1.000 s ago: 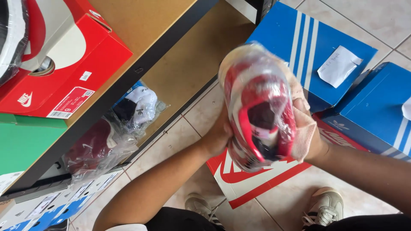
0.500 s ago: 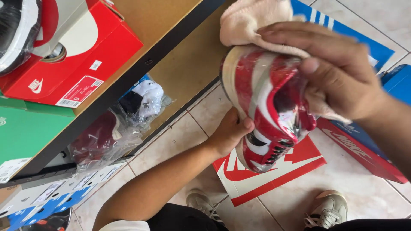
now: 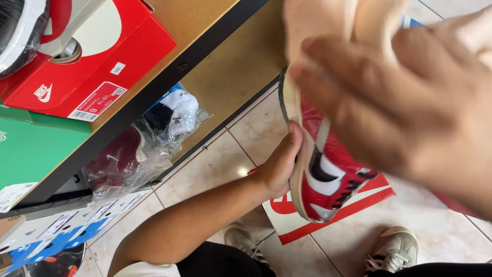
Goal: Cleaning shoe boxes and shoes with a cloth and organizing them on shelves
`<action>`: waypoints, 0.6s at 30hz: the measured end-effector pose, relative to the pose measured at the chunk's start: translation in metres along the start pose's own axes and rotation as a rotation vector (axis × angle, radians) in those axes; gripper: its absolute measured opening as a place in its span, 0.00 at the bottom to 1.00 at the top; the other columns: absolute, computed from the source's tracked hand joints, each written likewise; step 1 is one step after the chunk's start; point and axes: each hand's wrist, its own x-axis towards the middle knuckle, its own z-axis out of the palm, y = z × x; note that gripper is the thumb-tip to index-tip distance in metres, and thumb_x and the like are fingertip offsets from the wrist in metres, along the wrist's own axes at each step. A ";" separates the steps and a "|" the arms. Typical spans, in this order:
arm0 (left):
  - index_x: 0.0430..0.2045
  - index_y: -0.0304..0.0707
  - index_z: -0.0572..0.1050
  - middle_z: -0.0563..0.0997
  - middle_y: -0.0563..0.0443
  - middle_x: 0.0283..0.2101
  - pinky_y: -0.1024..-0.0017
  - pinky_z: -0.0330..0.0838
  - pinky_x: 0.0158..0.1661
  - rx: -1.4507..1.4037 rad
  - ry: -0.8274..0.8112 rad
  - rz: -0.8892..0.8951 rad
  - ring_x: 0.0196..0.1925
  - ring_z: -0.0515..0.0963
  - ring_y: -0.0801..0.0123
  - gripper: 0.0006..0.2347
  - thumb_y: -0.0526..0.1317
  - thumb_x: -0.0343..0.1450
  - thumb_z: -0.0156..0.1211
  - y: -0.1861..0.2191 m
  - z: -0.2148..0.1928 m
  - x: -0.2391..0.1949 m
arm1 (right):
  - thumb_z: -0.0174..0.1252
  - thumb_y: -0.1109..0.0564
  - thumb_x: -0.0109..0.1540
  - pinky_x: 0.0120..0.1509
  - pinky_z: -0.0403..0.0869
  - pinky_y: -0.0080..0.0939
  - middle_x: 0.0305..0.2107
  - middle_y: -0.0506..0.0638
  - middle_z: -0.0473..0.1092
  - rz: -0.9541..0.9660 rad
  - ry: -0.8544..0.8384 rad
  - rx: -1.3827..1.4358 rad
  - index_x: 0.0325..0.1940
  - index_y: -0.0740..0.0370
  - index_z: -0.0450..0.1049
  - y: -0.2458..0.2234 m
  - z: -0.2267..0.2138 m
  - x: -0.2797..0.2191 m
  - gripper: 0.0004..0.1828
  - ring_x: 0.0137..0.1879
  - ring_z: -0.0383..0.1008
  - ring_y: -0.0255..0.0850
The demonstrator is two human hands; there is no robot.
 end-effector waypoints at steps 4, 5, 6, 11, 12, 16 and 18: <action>0.56 0.30 0.67 0.74 0.46 0.55 0.69 0.64 0.52 0.039 0.184 0.097 0.54 0.71 0.70 0.25 0.56 0.76 0.45 -0.011 -0.010 0.000 | 0.69 0.61 0.67 0.42 0.78 0.38 0.64 0.54 0.78 -0.079 0.001 -0.007 0.51 0.57 0.84 -0.019 0.006 0.003 0.08 0.40 0.73 0.43; 0.63 0.29 0.63 0.71 0.44 0.62 0.66 0.63 0.60 0.127 0.171 0.195 0.61 0.69 0.67 0.35 0.65 0.75 0.41 -0.013 -0.013 0.001 | 0.65 0.54 0.64 0.47 0.79 0.37 0.69 0.55 0.74 0.017 -0.099 -0.051 0.40 0.56 0.79 -0.022 0.012 0.003 0.05 0.49 0.79 0.46; 0.63 0.29 0.63 0.71 0.44 0.62 0.66 0.63 0.60 0.126 0.172 0.194 0.61 0.69 0.67 0.35 0.65 0.75 0.41 -0.004 -0.007 0.001 | 0.65 0.54 0.64 0.47 0.79 0.37 0.69 0.55 0.74 0.016 -0.101 -0.050 0.40 0.56 0.79 -0.021 0.021 0.004 0.05 0.49 0.79 0.46; 0.63 0.33 0.57 0.65 0.42 0.62 0.63 0.60 0.63 0.169 0.318 0.285 0.62 0.65 0.63 0.30 0.61 0.76 0.33 0.014 -0.002 0.008 | 0.57 0.56 0.63 0.57 0.74 0.49 0.62 0.66 0.70 -0.071 -0.023 0.274 0.60 0.72 0.76 -0.071 0.055 -0.009 0.24 0.51 0.75 0.51; 0.63 0.33 0.57 0.65 0.42 0.62 0.63 0.60 0.63 0.170 0.319 0.285 0.62 0.65 0.63 0.30 0.61 0.76 0.33 0.012 -0.006 0.009 | 0.57 0.56 0.63 0.57 0.74 0.49 0.62 0.66 0.70 -0.072 -0.023 0.274 0.60 0.72 0.76 -0.081 0.063 -0.028 0.24 0.51 0.75 0.51; 0.51 0.37 0.59 0.63 0.49 0.51 0.68 0.58 0.57 0.212 0.391 0.322 0.52 0.62 0.69 0.21 0.57 0.78 0.34 0.002 -0.026 0.008 | 0.61 0.51 0.60 0.73 0.66 0.61 0.56 0.55 0.75 -0.161 -0.114 0.360 0.58 0.58 0.79 -0.081 0.079 -0.061 0.22 0.69 0.68 0.53; 0.46 0.38 0.60 0.63 0.51 0.47 0.69 0.58 0.55 0.224 0.419 0.333 0.49 0.61 0.71 0.18 0.55 0.78 0.35 -0.002 -0.031 0.008 | 0.65 0.51 0.58 0.68 0.74 0.57 0.58 0.50 0.75 -0.198 -0.083 0.247 0.61 0.53 0.78 -0.055 0.080 -0.046 0.26 0.61 0.76 0.47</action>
